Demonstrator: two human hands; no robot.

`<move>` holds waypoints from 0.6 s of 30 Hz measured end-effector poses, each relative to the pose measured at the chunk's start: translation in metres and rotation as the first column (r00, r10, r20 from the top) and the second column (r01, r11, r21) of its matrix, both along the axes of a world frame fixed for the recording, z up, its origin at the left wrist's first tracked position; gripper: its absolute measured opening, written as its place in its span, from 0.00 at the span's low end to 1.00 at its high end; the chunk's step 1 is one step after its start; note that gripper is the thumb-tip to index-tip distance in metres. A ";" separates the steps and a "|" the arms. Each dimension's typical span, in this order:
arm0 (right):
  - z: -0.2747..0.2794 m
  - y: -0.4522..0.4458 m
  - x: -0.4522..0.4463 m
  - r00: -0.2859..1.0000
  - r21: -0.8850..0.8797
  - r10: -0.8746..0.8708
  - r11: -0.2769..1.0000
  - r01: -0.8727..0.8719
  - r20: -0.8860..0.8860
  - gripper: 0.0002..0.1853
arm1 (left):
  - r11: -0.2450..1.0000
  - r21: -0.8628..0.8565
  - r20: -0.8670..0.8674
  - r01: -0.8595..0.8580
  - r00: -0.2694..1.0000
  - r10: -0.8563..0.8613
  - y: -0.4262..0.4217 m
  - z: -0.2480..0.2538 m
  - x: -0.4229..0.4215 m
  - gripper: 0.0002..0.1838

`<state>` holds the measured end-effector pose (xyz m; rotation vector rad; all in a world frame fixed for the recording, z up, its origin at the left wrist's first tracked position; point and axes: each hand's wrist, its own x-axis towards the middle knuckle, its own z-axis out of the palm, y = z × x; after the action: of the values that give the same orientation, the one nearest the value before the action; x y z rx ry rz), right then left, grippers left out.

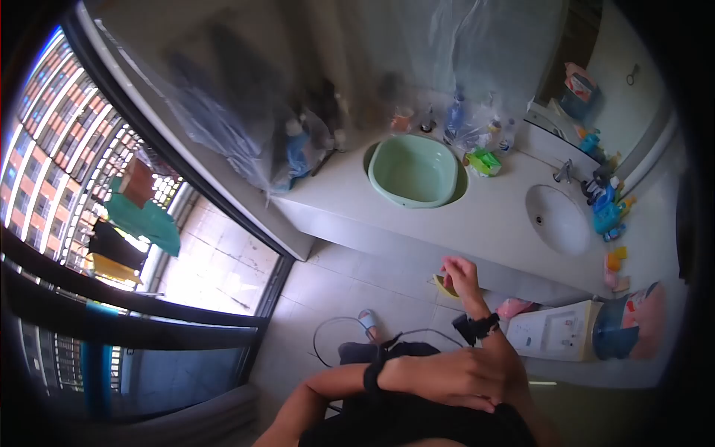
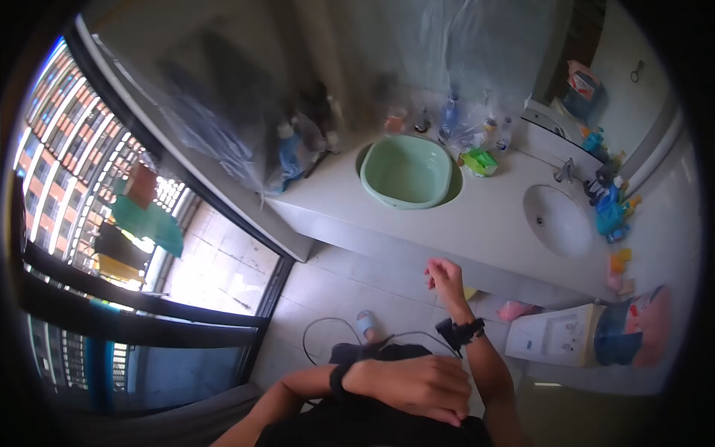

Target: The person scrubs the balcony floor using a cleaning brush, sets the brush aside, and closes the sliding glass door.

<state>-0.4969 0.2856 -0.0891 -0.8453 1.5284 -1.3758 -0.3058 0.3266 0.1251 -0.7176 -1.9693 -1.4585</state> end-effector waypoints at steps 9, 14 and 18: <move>0.069 -0.172 -0.060 0.957 -0.141 -0.259 0.951 0.277 0.131 0.11 | 0.905 -0.007 0.478 -0.424 0.794 0.376 -0.215 -0.073 0.004 0.07; 0.043 -0.290 -0.119 0.990 -0.047 -0.128 0.991 0.126 -0.056 0.12 | 0.650 -0.072 0.672 -0.757 0.445 0.592 -0.301 -0.154 0.031 0.09; -0.007 -0.412 -0.170 0.864 0.039 -0.056 0.995 0.087 -0.501 0.12 | 0.259 -0.124 0.774 -0.958 0.070 0.629 -0.327 -0.179 0.098 0.15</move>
<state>-0.6672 -0.1267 -0.0961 -1.1826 2.0022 -1.2067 -0.2076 -0.0007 -0.0537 1.3336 -1.7529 -1.2767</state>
